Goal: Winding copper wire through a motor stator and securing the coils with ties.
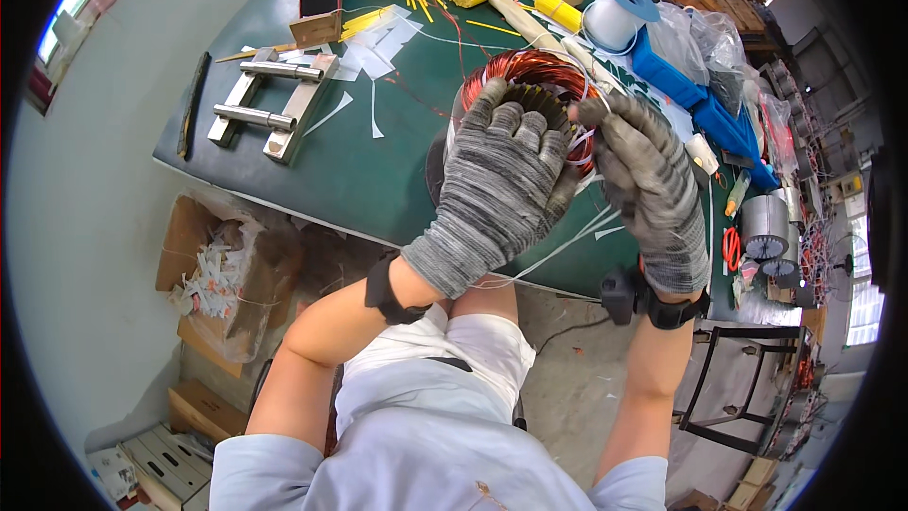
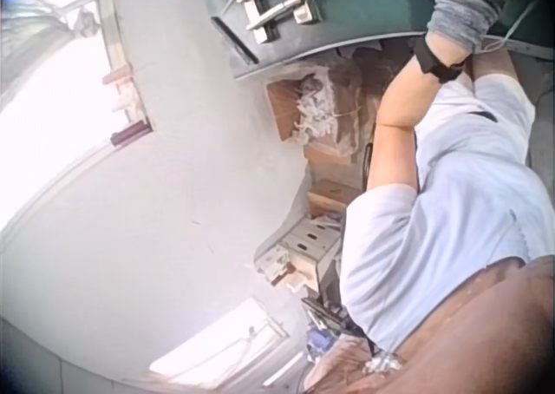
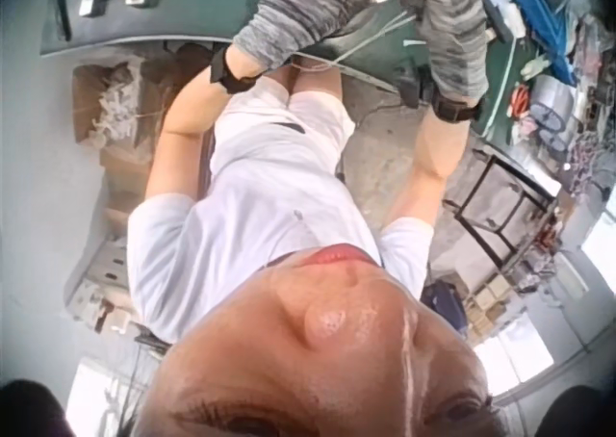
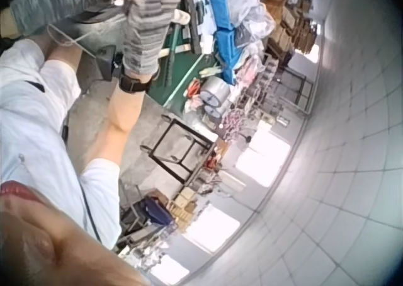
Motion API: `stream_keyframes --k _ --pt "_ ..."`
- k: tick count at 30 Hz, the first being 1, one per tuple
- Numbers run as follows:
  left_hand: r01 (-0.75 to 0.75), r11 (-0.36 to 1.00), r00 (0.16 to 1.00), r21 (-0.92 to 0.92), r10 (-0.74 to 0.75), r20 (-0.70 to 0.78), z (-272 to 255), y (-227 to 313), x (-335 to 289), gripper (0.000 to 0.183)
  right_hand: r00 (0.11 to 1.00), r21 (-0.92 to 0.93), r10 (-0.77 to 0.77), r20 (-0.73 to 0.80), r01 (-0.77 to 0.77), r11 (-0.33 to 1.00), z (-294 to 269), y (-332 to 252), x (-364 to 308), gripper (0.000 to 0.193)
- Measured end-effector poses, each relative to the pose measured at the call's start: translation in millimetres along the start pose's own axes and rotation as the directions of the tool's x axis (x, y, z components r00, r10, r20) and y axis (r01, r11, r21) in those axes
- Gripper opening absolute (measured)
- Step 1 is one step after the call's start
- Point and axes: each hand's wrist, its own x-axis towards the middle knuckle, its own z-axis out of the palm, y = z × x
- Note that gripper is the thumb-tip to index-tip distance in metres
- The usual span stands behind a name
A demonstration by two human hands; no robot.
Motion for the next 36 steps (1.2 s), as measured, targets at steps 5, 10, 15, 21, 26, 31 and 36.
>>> stream_keyframes --k 5,10,15,21,26,31,36 --pt "0.002 0.999 1.0 0.049 -0.001 -0.016 10.5 -0.9 -4.3 0.033 0.993 0.069 -0.087 -0.085 0.093 0.993 1.2 11.4 -9.7 0.019" --pt "0.032 0.998 0.993 0.057 -0.026 -0.112 10.8 -3.3 -3.9 0.025 0.996 0.659 -0.088 0.017 0.055 0.75 -6.0 58.8 -44.1 0.024" --pt "-0.023 0.997 0.999 0.071 0.025 -0.029 6.3 0.5 -0.3 0.016 0.791 0.093 -0.294 -0.536 0.402 0.911 22.0 126.3 -47.4 0.043" --pt "0.121 0.992 0.989 -0.041 -0.124 -0.084 10.2 20.2 -9.5 0.028 0.759 -0.011 -0.352 -0.548 0.415 0.91 14.1 127.5 -43.8 0.047" --pt "0.092 0.971 0.993 -0.221 -0.105 -0.048 -2.6 11.0 -1.4 0.029 0.697 0.055 -0.341 -0.631 0.478 0.877 -11.8 127.7 -33.4 0.041" --pt "-0.066 0.968 0.988 -0.242 0.097 0.122 -15.7 -49.2 39.0 0.017 0.839 0.178 -0.373 -0.397 0.469 0.865 -25.2 114.4 -21.2 0.038" --pt "-0.188 0.924 0.964 -0.333 0.239 0.12 15.8 -53.9 54.0 0.016 0.805 0.065 -0.434 -0.405 0.499 0.864 -28.4 108.3 -10.4 0.035"
